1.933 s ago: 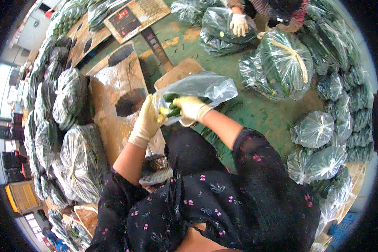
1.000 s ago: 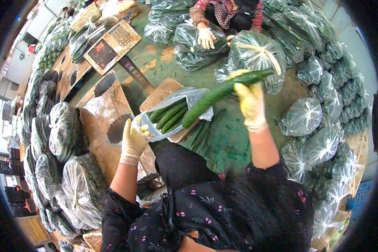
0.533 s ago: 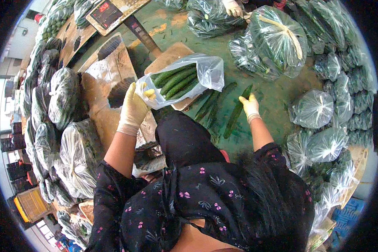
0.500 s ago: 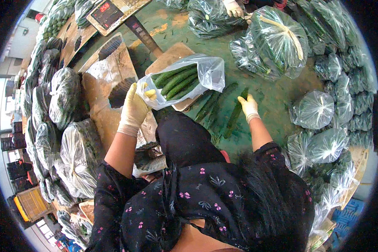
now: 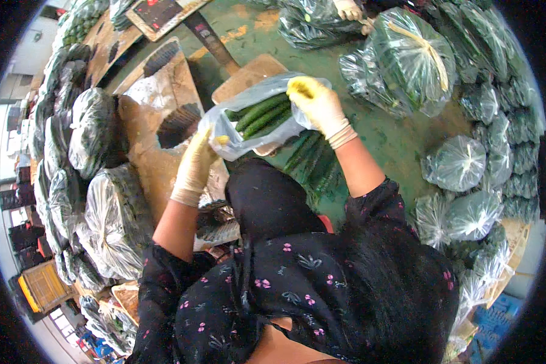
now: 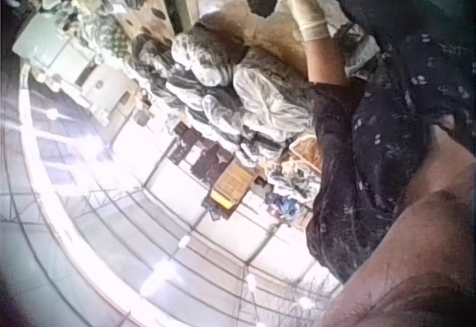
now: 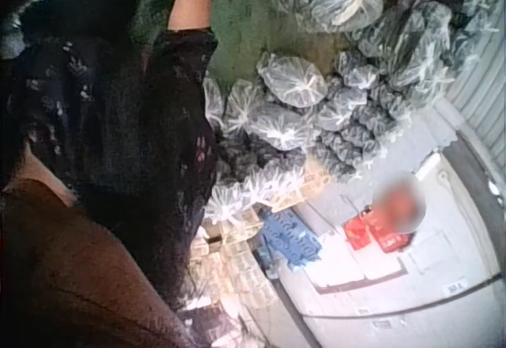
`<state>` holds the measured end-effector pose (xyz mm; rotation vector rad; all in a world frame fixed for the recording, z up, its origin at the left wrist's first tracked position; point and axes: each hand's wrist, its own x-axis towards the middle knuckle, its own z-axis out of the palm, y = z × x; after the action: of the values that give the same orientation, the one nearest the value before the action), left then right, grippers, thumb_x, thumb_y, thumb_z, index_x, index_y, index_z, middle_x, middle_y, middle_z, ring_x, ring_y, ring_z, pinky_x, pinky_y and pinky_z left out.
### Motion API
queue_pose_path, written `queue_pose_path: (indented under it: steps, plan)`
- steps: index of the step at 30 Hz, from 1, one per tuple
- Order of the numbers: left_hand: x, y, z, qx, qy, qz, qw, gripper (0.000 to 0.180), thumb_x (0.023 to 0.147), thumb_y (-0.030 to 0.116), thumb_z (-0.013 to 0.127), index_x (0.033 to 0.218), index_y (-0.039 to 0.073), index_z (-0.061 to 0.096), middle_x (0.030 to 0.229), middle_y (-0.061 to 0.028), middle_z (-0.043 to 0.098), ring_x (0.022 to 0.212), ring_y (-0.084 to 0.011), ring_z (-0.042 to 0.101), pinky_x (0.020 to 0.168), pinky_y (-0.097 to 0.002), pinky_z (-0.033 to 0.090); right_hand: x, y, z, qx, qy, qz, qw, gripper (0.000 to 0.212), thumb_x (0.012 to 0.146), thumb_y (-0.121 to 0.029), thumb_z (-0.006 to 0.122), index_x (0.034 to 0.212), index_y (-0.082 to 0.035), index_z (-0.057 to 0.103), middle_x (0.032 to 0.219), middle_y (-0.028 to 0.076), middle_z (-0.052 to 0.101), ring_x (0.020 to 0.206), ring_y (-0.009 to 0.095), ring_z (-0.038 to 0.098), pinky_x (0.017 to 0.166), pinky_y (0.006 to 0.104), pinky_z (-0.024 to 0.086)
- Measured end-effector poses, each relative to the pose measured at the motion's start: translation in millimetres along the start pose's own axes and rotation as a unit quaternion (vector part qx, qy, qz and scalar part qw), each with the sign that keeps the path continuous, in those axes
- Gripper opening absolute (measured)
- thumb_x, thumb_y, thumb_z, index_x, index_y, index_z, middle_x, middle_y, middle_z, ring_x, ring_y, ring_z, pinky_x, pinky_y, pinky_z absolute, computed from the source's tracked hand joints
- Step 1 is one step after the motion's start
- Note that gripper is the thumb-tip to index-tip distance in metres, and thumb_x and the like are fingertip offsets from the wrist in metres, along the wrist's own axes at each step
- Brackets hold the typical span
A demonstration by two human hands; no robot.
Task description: The person picks up green cucumbers from a pile on the floor, places them into a clear plastic bag, and then ties the bag closed.
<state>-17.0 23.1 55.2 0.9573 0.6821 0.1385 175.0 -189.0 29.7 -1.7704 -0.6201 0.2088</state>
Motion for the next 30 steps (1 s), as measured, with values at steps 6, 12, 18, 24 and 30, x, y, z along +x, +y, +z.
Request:
queue_pose_path:
  steps: [6, 12, 18, 24, 30]
  plan:
    - [-4.1, -18.1, -45.5, 0.203, 0.101, 0.033, 0.973, 0.047, 0.088, 0.042, 0.049, 0.124, 0.011, 0.047, 0.113, -0.0001, 0.053, 0.098, -0.0112, 0.048, 0.081, -0.0257, 0.037, -40.6, 105.3, -78.1, 0.104, 0.137, 0.114, 0.978, 0.029, 0.079, -0.012, 0.066, 0.106, -0.003, 0.059, 0.097, 0.006, 0.065, 0.082, 0.012, 0.061, 0.076, 0.0249, 0.048]
    - [-15.7, -14.6, -14.8, 0.188, 0.146, 0.040, 0.971, 0.041, 0.083, 0.044, 0.058, 0.109, 0.011, 0.055, 0.093, 0.0022, 0.050, 0.081, -0.0077, 0.045, 0.069, -0.0221, 0.037, -128.3, 167.3, -70.5, 0.002, 0.085, 0.327, 0.941, 0.019, 0.078, -0.013, 0.065, 0.095, -0.005, 0.061, 0.081, 0.003, 0.064, 0.067, 0.011, 0.058, 0.063, 0.0260, 0.047]
    - [-18.1, -8.0, 10.1, 0.263, 0.166, 0.023, 0.950, 0.048, 0.084, 0.045, 0.056, 0.112, 0.006, 0.054, 0.096, 0.0002, 0.051, 0.079, -0.0084, 0.043, 0.070, -0.0211, 0.037, -160.9, 187.9, -3.1, 0.076, -0.064, 0.529, 0.843, 0.021, 0.077, -0.015, 0.061, 0.097, -0.009, 0.059, 0.082, 0.003, 0.062, 0.067, 0.016, 0.059, 0.053, 0.0291, 0.045]
    - [-24.7, -2.2, 15.0, 0.305, 0.130, 0.054, 0.942, 0.052, 0.083, 0.039, 0.060, 0.115, -0.001, 0.053, 0.110, -0.0070, 0.054, 0.099, -0.0150, 0.048, 0.086, -0.0266, 0.036, -130.3, 152.9, 24.5, 0.183, 0.095, 0.404, 0.891, 0.007, 0.076, -0.009, 0.062, 0.083, -0.008, 0.062, 0.068, 0.003, 0.061, 0.056, 0.012, 0.056, 0.052, 0.0262, 0.045]
    - [-16.5, -10.2, 26.8, 0.314, 0.054, 0.100, 0.943, 0.037, 0.079, 0.026, 0.067, 0.100, -0.003, 0.058, 0.092, -0.0060, 0.062, 0.083, -0.0119, 0.055, 0.076, -0.0250, 0.043, -69.4, 54.1, -17.4, -0.223, 0.146, 0.035, 0.963, 0.076, 0.056, -0.029, 0.082, 0.116, -0.001, 0.044, 0.105, 0.017, 0.055, 0.096, 0.030, 0.053, 0.085, 0.0376, 0.043]
